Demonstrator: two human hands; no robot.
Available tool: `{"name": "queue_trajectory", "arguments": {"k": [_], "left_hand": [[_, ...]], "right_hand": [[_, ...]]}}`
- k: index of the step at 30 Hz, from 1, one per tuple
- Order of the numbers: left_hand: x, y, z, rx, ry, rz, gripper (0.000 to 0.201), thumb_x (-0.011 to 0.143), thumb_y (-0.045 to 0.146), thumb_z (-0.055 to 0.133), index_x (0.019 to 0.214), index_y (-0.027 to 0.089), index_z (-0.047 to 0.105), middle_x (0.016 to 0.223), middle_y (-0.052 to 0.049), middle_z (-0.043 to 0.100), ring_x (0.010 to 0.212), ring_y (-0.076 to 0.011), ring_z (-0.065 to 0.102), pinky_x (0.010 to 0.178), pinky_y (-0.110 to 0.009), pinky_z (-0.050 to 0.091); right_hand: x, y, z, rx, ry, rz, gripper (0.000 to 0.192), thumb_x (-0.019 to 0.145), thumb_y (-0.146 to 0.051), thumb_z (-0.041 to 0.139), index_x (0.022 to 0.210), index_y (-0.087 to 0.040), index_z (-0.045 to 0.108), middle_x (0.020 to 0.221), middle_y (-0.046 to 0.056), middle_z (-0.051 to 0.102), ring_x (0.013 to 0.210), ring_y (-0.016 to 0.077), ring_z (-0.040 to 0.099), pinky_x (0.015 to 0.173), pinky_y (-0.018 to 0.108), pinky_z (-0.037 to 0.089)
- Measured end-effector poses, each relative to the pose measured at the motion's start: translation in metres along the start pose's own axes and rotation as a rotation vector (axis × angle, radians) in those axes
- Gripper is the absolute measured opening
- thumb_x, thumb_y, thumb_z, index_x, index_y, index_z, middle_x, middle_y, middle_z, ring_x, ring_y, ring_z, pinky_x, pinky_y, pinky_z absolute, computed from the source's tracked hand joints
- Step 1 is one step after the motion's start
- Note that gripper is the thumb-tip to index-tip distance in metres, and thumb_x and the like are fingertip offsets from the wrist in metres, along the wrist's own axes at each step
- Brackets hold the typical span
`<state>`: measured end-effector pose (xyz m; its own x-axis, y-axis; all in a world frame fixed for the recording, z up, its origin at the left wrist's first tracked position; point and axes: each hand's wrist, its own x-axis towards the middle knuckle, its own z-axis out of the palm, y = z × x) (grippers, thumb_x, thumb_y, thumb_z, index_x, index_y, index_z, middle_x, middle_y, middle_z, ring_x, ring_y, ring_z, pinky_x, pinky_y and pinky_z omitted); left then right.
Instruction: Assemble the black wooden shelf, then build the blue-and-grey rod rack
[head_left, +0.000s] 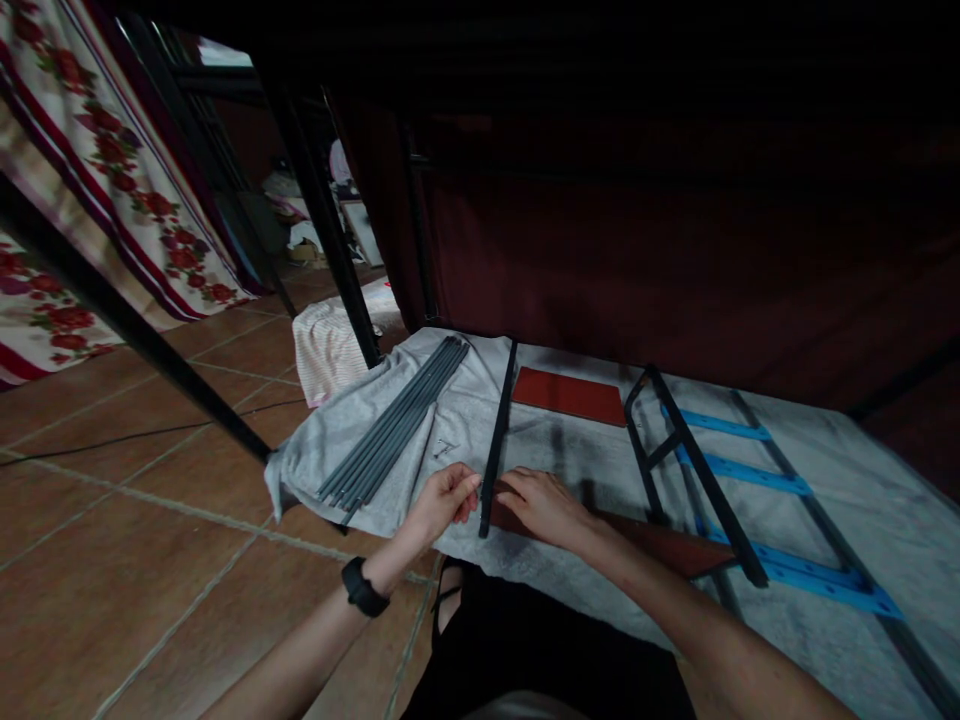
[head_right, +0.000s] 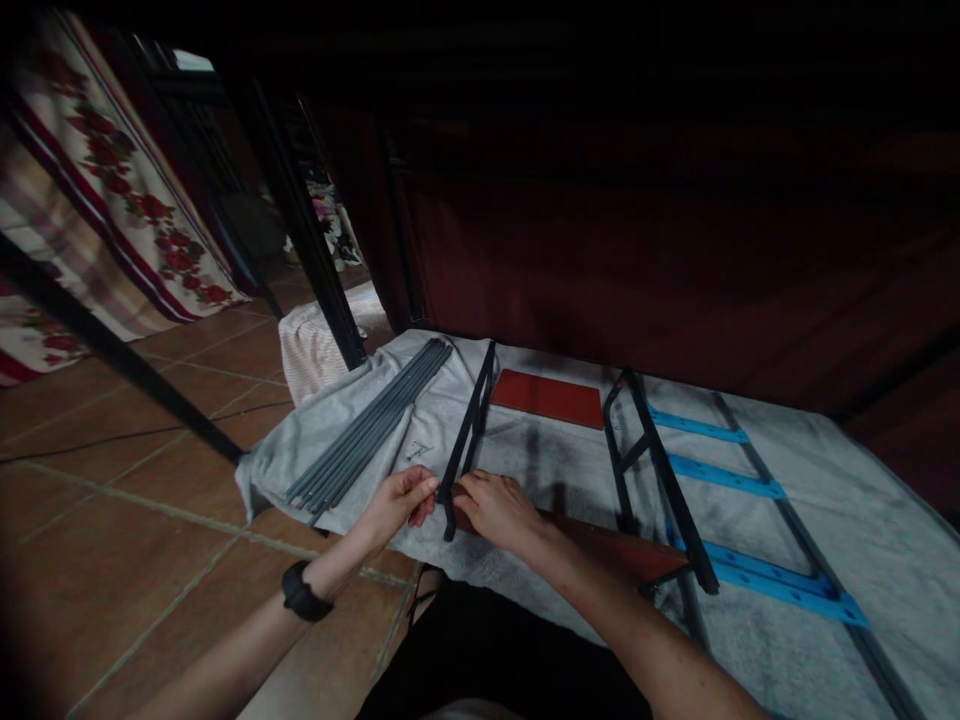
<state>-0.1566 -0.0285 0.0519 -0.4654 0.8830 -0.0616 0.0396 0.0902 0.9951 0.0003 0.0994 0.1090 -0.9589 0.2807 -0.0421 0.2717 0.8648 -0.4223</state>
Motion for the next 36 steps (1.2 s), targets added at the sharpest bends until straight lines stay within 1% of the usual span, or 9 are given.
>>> {"name": "queue_trajectory", "arguments": {"k": [6,11,13,18,24,28,30,32,36], "left_hand": [[0.001,-0.001,-0.001,0.057,-0.062,0.161,0.03,0.087,0.047,0.059,0.083,0.018,0.053,0.063,0.004,0.053,0.056,-0.0099,0.049,0.054,-0.023,0.038],[0.001,-0.005,-0.004,0.02,-0.12,0.139,0.029,0.089,0.047,0.057,0.096,0.018,0.054,0.064,0.005,0.054,0.057,-0.0104,0.051,0.056,-0.023,0.04],[0.001,-0.005,-0.004,0.005,-0.108,0.122,0.033,0.089,0.049,0.056,0.099,0.018,0.055,0.065,0.004,0.055,0.057,-0.0109,0.051,0.055,-0.024,0.04],[0.003,-0.004,0.0,0.032,0.035,0.106,0.032,0.089,0.047,0.054,0.076,0.017,0.052,0.059,0.005,0.048,0.05,-0.0083,0.04,0.049,-0.022,0.031],[0.002,0.0,-0.003,0.045,-0.028,0.212,0.016,0.086,0.033,0.059,0.082,0.017,0.056,0.071,0.001,0.056,0.067,-0.0123,0.054,0.062,-0.024,0.042],[0.002,-0.002,-0.005,-0.006,-0.036,0.144,0.027,0.085,0.038,0.063,0.101,0.016,0.058,0.074,0.001,0.059,0.066,-0.0135,0.057,0.061,-0.025,0.045],[0.002,-0.005,-0.003,0.007,-0.012,0.106,0.027,0.086,0.042,0.06,0.091,0.016,0.058,0.065,0.003,0.055,0.057,-0.0112,0.052,0.056,-0.024,0.041],[0.002,-0.007,-0.002,0.013,0.0,0.126,0.028,0.087,0.044,0.058,0.082,0.016,0.057,0.062,0.004,0.051,0.054,-0.0095,0.046,0.053,-0.023,0.037],[0.0,-0.007,-0.002,-0.025,-0.072,0.197,0.026,0.085,0.042,0.063,0.09,0.017,0.058,0.067,0.003,0.053,0.061,-0.0108,0.05,0.058,-0.023,0.04]], "right_hand": [[0.004,0.002,0.0,0.004,-0.02,0.004,0.023,0.098,-0.027,0.046,0.108,-0.021,0.066,0.112,0.007,0.071,0.104,0.0212,0.065,0.087,0.03,0.044],[0.004,0.006,0.003,0.031,-0.012,-0.012,0.024,0.099,-0.03,0.045,0.108,-0.022,0.066,0.11,0.007,0.07,0.102,0.0205,0.065,0.086,0.03,0.045],[0.004,0.007,0.003,0.041,-0.009,-0.018,0.024,0.098,-0.03,0.045,0.107,-0.021,0.066,0.109,0.006,0.071,0.1,0.0203,0.065,0.085,0.03,0.045],[0.005,0.007,0.003,0.047,-0.005,-0.013,0.022,0.097,-0.029,0.046,0.103,-0.021,0.066,0.107,0.006,0.071,0.099,0.0203,0.065,0.083,0.029,0.044],[0.005,0.006,0.002,0.065,-0.02,-0.028,0.021,0.097,-0.027,0.045,0.1,-0.021,0.065,0.102,0.005,0.071,0.097,0.0191,0.065,0.081,0.028,0.043],[0.005,0.006,0.003,0.068,-0.013,-0.033,0.021,0.097,-0.028,0.045,0.101,-0.021,0.065,0.103,0.005,0.071,0.098,0.0192,0.064,0.082,0.028,0.043],[0.005,0.007,0.005,0.064,-0.001,-0.03,0.021,0.097,-0.028,0.045,0.1,-0.022,0.065,0.104,0.005,0.071,0.099,0.0193,0.064,0.082,0.028,0.043],[0.006,0.008,0.008,0.057,0.005,-0.027,0.021,0.097,-0.028,0.046,0.101,-0.022,0.065,0.105,0.004,0.071,0.1,0.0197,0.064,0.083,0.029,0.043],[0.007,0.009,0.01,0.049,0.014,-0.028,0.02,0.096,-0.027,0.046,0.101,-0.022,0.065,0.104,0.005,0.071,0.1,0.0202,0.065,0.083,0.029,0.043]]}}
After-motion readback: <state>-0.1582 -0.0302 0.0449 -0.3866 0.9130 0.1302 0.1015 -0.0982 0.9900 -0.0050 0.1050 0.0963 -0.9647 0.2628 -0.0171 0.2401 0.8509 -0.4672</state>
